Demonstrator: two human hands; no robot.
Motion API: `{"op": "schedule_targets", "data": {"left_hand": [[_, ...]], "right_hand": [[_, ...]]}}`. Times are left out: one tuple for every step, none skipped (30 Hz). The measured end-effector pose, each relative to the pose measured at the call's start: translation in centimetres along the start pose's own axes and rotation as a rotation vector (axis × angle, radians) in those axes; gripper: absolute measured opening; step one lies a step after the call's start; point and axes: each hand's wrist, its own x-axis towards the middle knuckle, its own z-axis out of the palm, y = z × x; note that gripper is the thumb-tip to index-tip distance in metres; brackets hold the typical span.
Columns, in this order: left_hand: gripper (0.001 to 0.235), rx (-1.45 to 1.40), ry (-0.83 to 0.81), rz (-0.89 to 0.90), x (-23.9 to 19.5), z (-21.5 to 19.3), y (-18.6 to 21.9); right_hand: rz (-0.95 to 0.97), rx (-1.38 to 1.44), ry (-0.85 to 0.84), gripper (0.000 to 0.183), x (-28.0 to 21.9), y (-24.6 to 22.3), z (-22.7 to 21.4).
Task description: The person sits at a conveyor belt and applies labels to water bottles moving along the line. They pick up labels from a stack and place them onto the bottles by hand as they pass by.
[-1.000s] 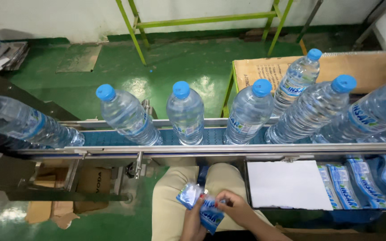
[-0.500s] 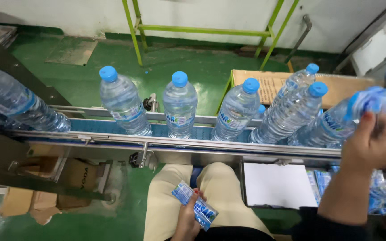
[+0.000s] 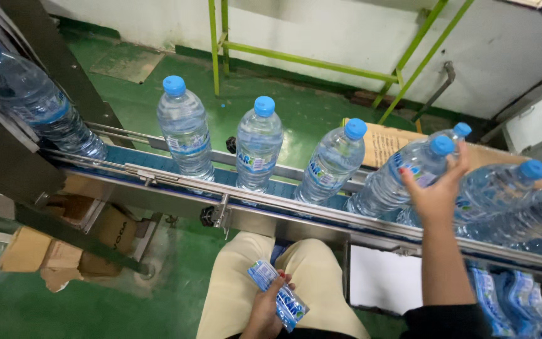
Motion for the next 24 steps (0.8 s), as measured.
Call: {"op": "schedule_targets", "data": {"left_hand": [[0.029, 0.041, 0.03, -0.014, 0.0, 0.2, 0.1], [0.03, 0.084, 0.062, -0.028, -0.1, 0.3, 0.2], [0.03, 0.08, 0.059, -0.026, 0.1, 0.2, 0.0], [0.028, 0.07, 0.066, -0.034, 0.4, 0.0, -0.1], [0.027, 0.06, 0.073, -0.042, 0.6, -0.1, -0.2], [0.027, 0.057, 0.077, -0.043, 0.5, 0.0, -0.1], [0.027, 0.047, 0.094, -0.047, 0.4, 0.2, 0.0], [0.027, 0.041, 0.111, -0.051, 0.2, 0.3, 0.1], [0.027, 0.041, 0.115, -0.054, 0.2, -0.1, -0.1], [0.023, 0.026, 0.034, -0.039, 0.5, -0.4, -0.1], [0.019, 0.011, -0.046, -0.025, 0.7, -0.7, -0.1], [0.019, 0.013, -0.045, -0.024, 0.7, -0.7, 0.1], [0.017, 0.002, -0.074, -0.013, 0.7, -0.6, 0.3], [0.017, -0.007, -0.102, -0.002, 0.6, -0.7, 0.5], [0.017, -0.003, -0.099, -0.002, 0.7, -0.7, 0.4], [0.027, 0.004, -0.048, -0.011, 0.8, -0.8, 0.4], [0.037, 0.011, 0.003, -0.02, 0.8, -0.9, 0.4], [0.037, 0.019, 0.007, -0.022, 0.0, -0.3, 0.8], [0.038, 0.043, -0.016, 0.004, -0.8, 0.4, 1.1], [0.04, 0.069, -0.036, 0.029, -1.7, 1.0, 1.5], [0.04, 0.079, -0.029, 0.025, -1.7, 0.8, 1.5], [0.044, 0.076, -0.026, -0.009, -1.7, 0.6, 1.6], [0.048, 0.072, -0.022, -0.044, -1.7, 0.4, 1.6], [0.048, 0.079, -0.015, -0.047, -1.9, 0.5, 1.6]], "right_hand": [[-0.017, -0.061, 0.036, 0.096, -0.3, 0.9, 0.7], [-0.032, -0.121, 0.074, 0.103, -0.8, 1.8, 1.5], [-0.037, -0.121, 0.073, 0.103, -1.0, 1.6, 1.7], [-0.035, -0.083, 0.096, 0.106, -1.3, 1.4, 2.0], [-0.032, -0.045, 0.119, 0.109, -1.6, 1.2, 2.4], [-0.031, -0.046, 0.115, 0.109, -1.8, 1.3, 2.9], [0.074, -0.031, 0.098, 0.113, -2.0, 1.4, 3.5], [0.182, -0.017, 0.082, 0.117, -2.2, 1.6, 4.0], [0.185, -0.019, 0.08, 0.117, -2.7, 2.2, 4.6], [0.159, -0.039, 0.087, 0.119, -3.1, 2.9, 5.4], [0.132, -0.059, 0.093, 0.122, -3.4, 3.6, 6.2], [0.134, -0.057, 0.094, 0.122, -3.6, 4.3, 6.6], [0.094, -0.05, 0.103, 0.123, -3.7, 5.1, 6.9], [0.058, -0.042, 0.113, 0.125, -4.0, 5.8, 7.2], [0.062, -0.041, 0.114, 0.125, -4.0, 6.9, 7.4], [0.048, -0.014, 0.07, 0.131, -4.0, 8.0, 7.6], [0.034, 0.012, 0.027, 0.137, -4.1, 9.1, 7.8], [0.042, 0.013, 0.03, 0.137, -4.2, 9.8, 8.0], [-0.049, 0.149, 0.005, 0.14, -4.3, 10.6, 8.3], [-0.138, 0.284, -0.018, 0.143, -4.5, 11.4, 8.5], [-0.126, 0.284, -0.014, 0.143, -5.4, 9.8, 7.9], [-0.156, 0.391, 0.009, 0.125, -6.2, 8.2, 7.3], [-0.186, 0.497, 0.033, 0.108, -6.9, 6.5, 6.8], [-0.176, 0.498, 0.036, 0.108, -8.9, 5.7, 6.8]]}}
